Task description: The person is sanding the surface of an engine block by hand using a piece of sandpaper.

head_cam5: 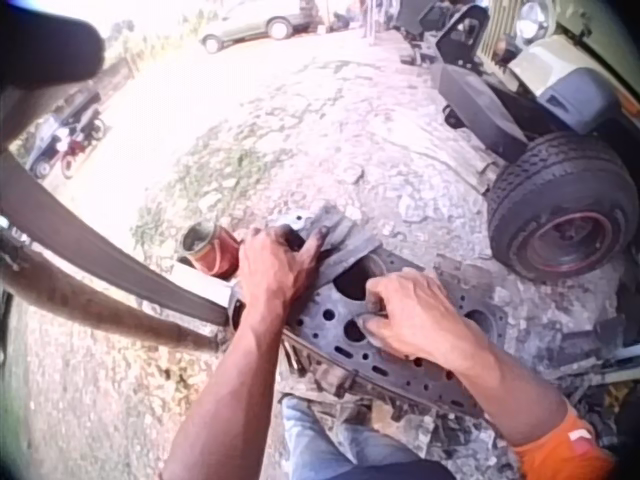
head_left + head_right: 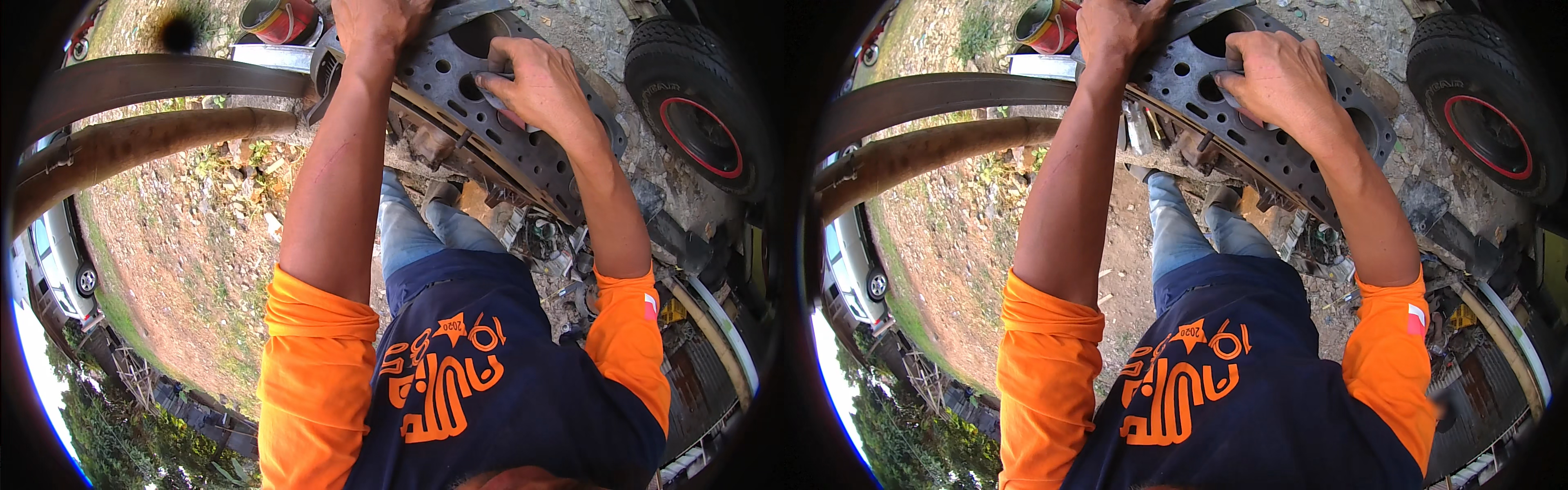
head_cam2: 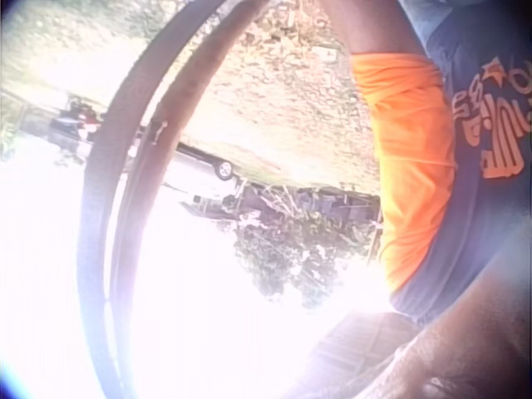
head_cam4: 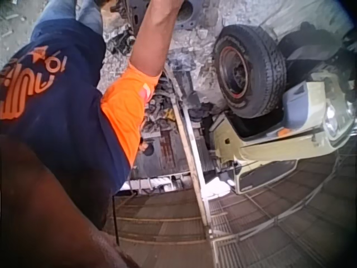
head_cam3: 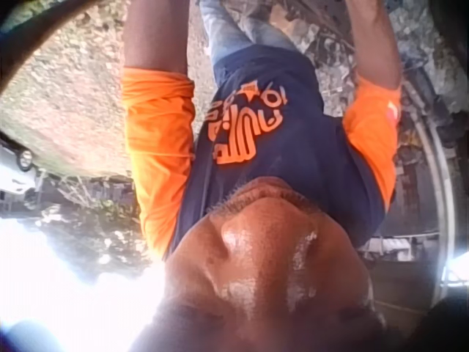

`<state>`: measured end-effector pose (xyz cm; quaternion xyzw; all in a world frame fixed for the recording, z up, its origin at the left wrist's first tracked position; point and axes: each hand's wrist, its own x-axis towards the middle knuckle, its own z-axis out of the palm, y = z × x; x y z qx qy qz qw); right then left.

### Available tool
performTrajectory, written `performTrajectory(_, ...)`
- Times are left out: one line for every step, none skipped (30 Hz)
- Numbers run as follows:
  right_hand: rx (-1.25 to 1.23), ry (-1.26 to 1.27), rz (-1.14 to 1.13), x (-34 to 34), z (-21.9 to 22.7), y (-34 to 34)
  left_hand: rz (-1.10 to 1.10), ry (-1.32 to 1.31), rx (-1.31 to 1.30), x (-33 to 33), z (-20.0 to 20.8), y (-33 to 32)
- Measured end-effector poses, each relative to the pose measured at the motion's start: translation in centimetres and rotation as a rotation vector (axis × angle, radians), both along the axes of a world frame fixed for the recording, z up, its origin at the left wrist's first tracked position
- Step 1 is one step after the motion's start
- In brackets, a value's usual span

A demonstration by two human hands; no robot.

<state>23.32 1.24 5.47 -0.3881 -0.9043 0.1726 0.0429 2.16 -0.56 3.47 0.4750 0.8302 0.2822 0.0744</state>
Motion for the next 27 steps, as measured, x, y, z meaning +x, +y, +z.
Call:
performTrajectory(-0.001,-0.025,-0.004,0.0,0.1,-0.1,0.004,0.019,0.014,-0.2,-0.2,0.1)
performTrajectory(0.057,0.007,0.017,-0.1,0.0,-0.4,0.003,0.036,0.029,-0.3,-0.3,0.2)
performTrajectory(0.115,0.039,0.038,-0.3,-0.4,-0.8,0.002,0.054,0.044,-0.3,-0.4,0.2)
performTrajectory(0.173,0.071,0.058,-0.4,-0.6,-1.1,-0.005,0.047,0.043,-0.3,-0.5,0.2)
performTrajectory(0.139,0.068,0.036,-0.3,-0.6,-1.1,-0.007,0.044,0.043,-0.3,-0.5,0.0)
performTrajectory(0.104,0.065,0.013,0.1,-0.7,-0.8,-0.010,0.041,0.042,-0.3,-0.4,-0.1)
performTrajectory(0.070,0.062,-0.009,0.4,-0.7,-0.6,-0.003,0.048,0.042,-0.3,-0.4,0.0)
performTrajectory(0.034,-0.009,-0.018,0.8,-0.4,-0.4,0.001,0.050,0.038,-0.1,-0.5,0.1)
performTrajectory(0.048,0.014,-0.004,0.5,-0.4,-0.5,0.004,0.052,0.034,0.1,-0.5,0.1)
performTrajectory(0.061,0.037,0.009,-0.2,-0.5,-0.7,-0.003,0.043,0.029,0.1,-0.6,0.1)
performTrajectory(0.079,0.064,0.025,-0.7,-0.5,-0.7,-0.008,0.037,0.027,-0.2,-0.5,0.1)
performTrajectory(0.187,0.158,0.082,-0.4,-0.9,-0.9,-0.013,0.032,0.025,-0.4,-0.4,0.1)
performTrajectory(0.123,0.133,0.059,-0.1,-1.0,-0.7,-0.011,0.034,0.035,-0.3,-0.4,0.1)
performTrajectory(0.059,0.109,0.037,0.2,-0.8,-0.4,-0.007,0.037,0.044,-0.1,-0.3,0.0)
performTrajectory(-0.006,0.084,0.015,0.3,-0.6,-0.2,-0.003,0.040,0.052,0.0,-0.2,0.0)
performTrajectory(-0.004,0.008,-0.009,0.3,-0.2,-0.1,0.006,0.040,0.049,-0.2,-0.1,0.0)
performTrajectory(0.056,0.051,0.017,0.2,-0.4,-0.3,0.008,0.036,0.044,-0.1,-0.3,0.2)
performTrajectory(0.116,0.093,0.042,-0.2,-0.8,-0.5,0.010,0.031,0.040,-0.1,-0.4,0.3)
performTrajectory(0.176,0.135,0.068,-0.2,-1.1,-0.7,-0.001,0.040,0.049,0.0,-0.6,0.3)
performTrajectory(0.156,0.138,0.094,-0.3,-1.2,-0.6,-0.006,0.055,0.060,-0.2,-0.7,0.1)
performTrajectory(0.102,0.128,0.074,-0.3,-1.2,-0.3,-0.011,0.070,0.071,-0.4,-0.8,0.0)
performTrajectory(0.048,0.117,0.055,-0.4,-1.1,-0.1,-0.008,0.065,0.068,-0.5,-0.8,0.1)
performTrajectory(-0.006,0.103,0.033,-0.3,-1.0,0.1,-0.006,0.056,0.065,-0.3,-0.8,0.2)
performTrajectory(0.030,0.083,0.052,-0.3,-0.8,0.2,-0.004,0.047,0.062,-0.3,-0.7,0.2)
performTrajectory(0.065,0.063,0.070,-0.5,-0.5,0.1,-0.007,0.044,0.058,-0.2,-0.6,0.4)
performTrajectory(0.096,0.042,0.088,-0.6,-0.5,0.0,-0.010,0.039,0.049,-0.2,-0.6,0.4)
performTrajectory(0.074,0.054,0.086,-0.5,-0.8,0.0,-0.014,0.034,0.040,-0.2,-0.6,0.4)
